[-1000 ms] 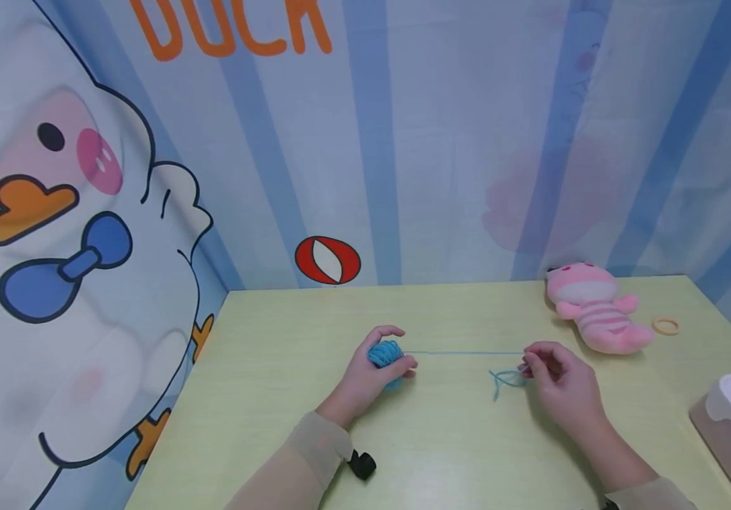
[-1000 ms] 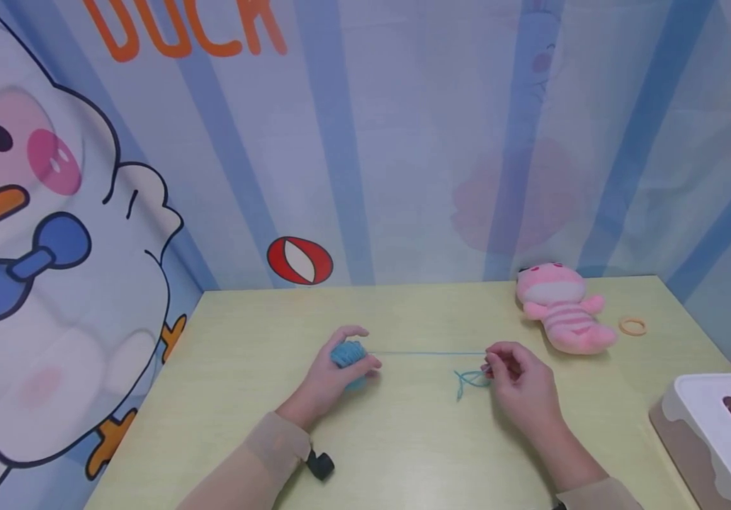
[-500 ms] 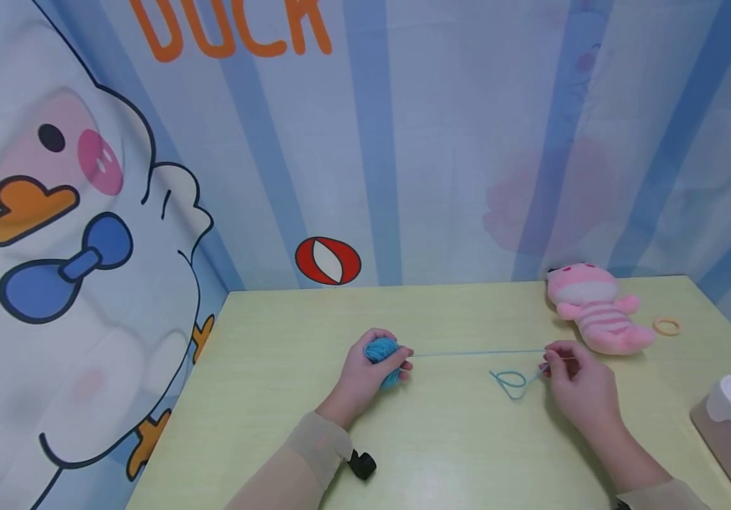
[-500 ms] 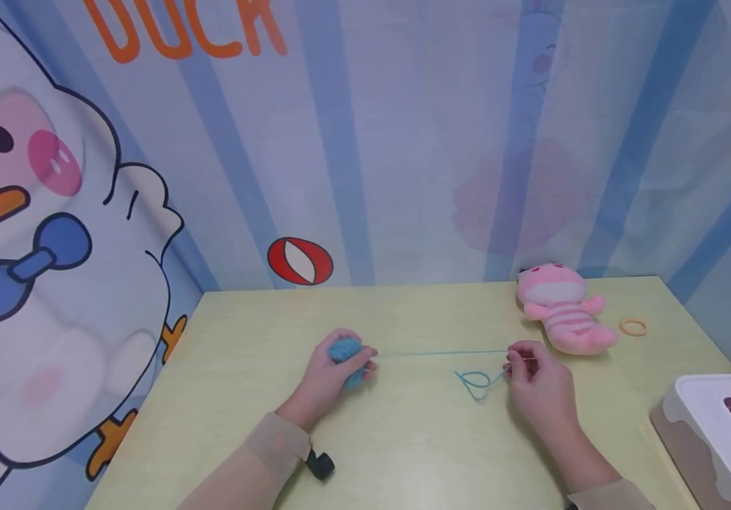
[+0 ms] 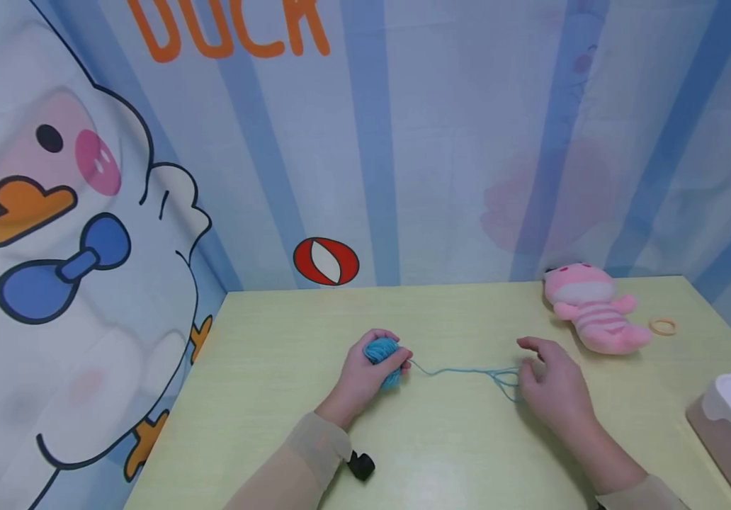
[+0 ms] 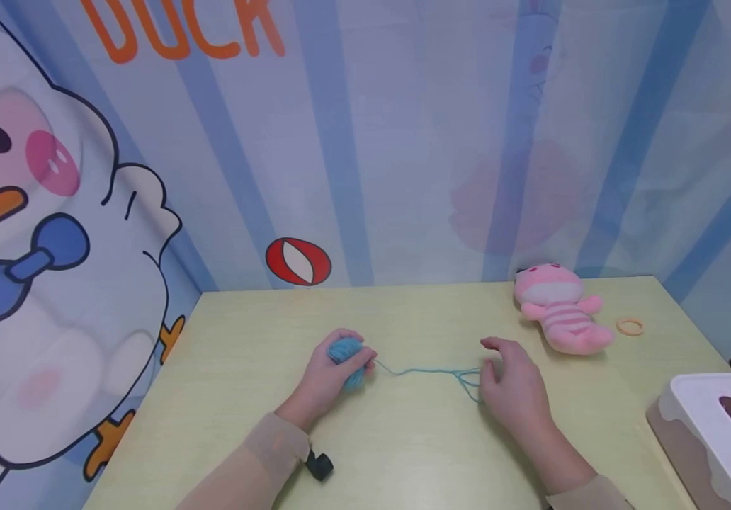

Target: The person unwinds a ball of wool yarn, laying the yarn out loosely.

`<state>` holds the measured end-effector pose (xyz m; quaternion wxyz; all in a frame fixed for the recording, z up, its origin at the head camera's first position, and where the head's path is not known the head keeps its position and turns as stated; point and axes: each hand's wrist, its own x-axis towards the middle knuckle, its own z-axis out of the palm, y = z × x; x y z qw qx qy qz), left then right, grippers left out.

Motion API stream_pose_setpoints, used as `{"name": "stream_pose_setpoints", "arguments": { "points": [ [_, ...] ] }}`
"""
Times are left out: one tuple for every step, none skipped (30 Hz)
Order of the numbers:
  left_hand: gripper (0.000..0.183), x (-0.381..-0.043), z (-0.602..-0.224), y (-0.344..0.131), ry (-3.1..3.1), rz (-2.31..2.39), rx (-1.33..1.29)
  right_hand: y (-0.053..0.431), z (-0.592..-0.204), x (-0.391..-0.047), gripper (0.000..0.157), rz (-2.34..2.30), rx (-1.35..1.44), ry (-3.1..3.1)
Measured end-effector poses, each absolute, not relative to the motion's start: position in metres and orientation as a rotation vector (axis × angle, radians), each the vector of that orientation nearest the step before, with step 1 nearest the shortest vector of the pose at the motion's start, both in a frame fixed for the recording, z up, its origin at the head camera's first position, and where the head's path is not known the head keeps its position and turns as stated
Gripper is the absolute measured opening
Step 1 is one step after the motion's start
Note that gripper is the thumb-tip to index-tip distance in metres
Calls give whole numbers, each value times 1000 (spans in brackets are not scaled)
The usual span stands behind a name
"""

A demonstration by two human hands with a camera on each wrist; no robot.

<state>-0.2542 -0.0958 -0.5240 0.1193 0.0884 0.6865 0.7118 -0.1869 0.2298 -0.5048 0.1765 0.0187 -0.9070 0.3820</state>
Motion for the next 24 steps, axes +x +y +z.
{"name": "stream_pose_setpoints", "arguments": {
  "points": [
    [52,-254,-524,-96,2006,2070,260,223,-505,-187,31,1091,102,-2551],
    [53,-254,-524,-97,2007,2058,263,216,-505,-188,32,1095,165,-2532],
    [54,-253,-524,-97,2003,2052,262,208,-505,-190,33,1104,234,-2515],
    [54,-253,-524,-97,1997,2049,263,200,-505,-191,33,1119,301,-2504],
    [56,-253,-524,-98,1996,2044,266,193,-506,-193,35,1137,373,-2500],
    [56,-253,-524,-98,1991,2043,271,185,-507,-195,38,1155,439,-2502],
    [57,-253,-524,-98,1987,2041,278,178,-508,-197,41,1183,493,-2512],
    [58,-253,-524,-98,1988,2037,290,171,-509,-199,45,1215,536,-2524],
    [58,-253,-523,-98,1987,2033,299,165,-510,-201,48,1253,563,-2542],
    [57,-253,-523,-98,1990,2027,311,159,-511,-203,51,1289,577,-2563],
    [57,-252,-523,-98,1996,2021,325,154,-512,-205,53,1330,588,-2582],
    [55,-252,-522,-98,2001,2017,339,149,-513,-207,54,1363,591,-2601],
    [55,-252,-523,-98,2008,2012,354,144,-514,-209,54,1394,585,-2619],
    [54,-252,-523,-98,2014,2008,367,140,-515,-211,53,1413,576,-2633],
    [53,-252,-523,-98,2018,2008,377,137,-516,-212,50,1422,572,-2644],
    [52,-252,-524,-98,2021,2011,391,134,-518,-214,47,1416,571,-2649],
    [52,-252,-524,-98,2026,2011,397,132,-519,-215,43,1403,571,-2650],
    [52,-252,-524,-98,2034,2011,402,130,-519,-216,38,1376,565,-2649],
    [52,-252,-524,-98,2041,2011,404,130,-520,-216,32,1345,554,-2641],
    [52,-252,-524,-98,2057,2007,400,129,-520,-217,27,1314,548,-2630],
    [51,-252,-524,-98,2082,2000,396,130,-520,-216,22,1291,538,-2618],
    [50,-252,-524,-98,2105,1991,387,131,-520,-216,19,1274,524,-2604],
    [49,-252,-523,-98,2132,1980,373,132,-519,-216,16,1273,507,-2594],
    [47,-252,-523,-98,2155,1970,356,133,-518,-215,14,1279,491,-2583]
  ]
}}
